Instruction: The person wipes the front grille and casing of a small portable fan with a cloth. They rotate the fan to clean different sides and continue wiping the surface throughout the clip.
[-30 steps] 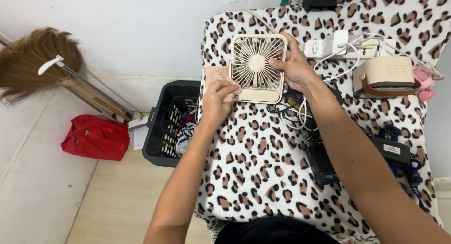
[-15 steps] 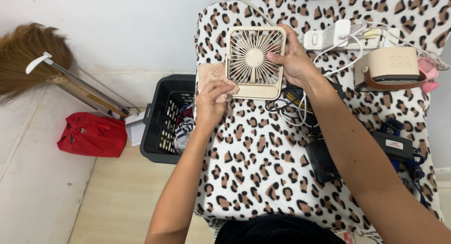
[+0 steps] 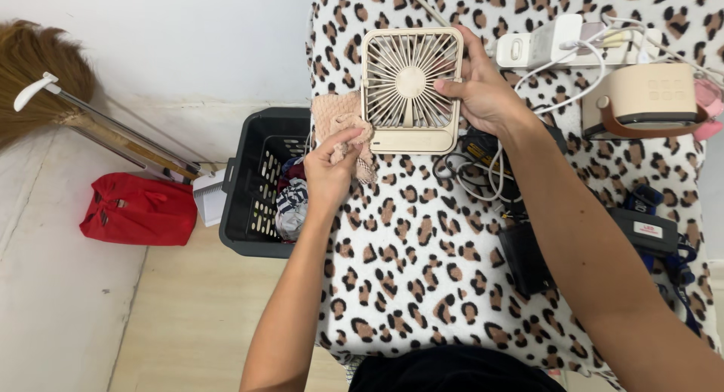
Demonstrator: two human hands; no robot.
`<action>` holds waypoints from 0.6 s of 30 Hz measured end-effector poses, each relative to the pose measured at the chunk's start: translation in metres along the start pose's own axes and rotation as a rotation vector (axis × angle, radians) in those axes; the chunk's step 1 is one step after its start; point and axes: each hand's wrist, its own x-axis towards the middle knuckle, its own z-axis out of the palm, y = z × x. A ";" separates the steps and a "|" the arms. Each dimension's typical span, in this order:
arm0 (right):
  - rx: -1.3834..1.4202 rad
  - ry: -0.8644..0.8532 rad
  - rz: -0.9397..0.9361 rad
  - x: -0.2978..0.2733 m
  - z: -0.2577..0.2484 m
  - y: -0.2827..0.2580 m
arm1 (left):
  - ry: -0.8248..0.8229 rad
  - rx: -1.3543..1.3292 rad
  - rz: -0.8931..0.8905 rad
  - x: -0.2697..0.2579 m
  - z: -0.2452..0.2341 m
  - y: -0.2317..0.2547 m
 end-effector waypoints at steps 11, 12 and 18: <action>0.054 -0.149 -0.167 -0.011 0.020 -0.022 | 0.158 -0.128 0.274 0.004 0.003 -0.003; 0.048 -0.121 -0.173 -0.013 0.018 -0.025 | 0.172 -0.161 0.271 0.001 0.005 0.002; 0.307 -0.175 -0.288 -0.034 0.016 -0.056 | -0.061 -0.606 0.189 -0.008 0.011 0.053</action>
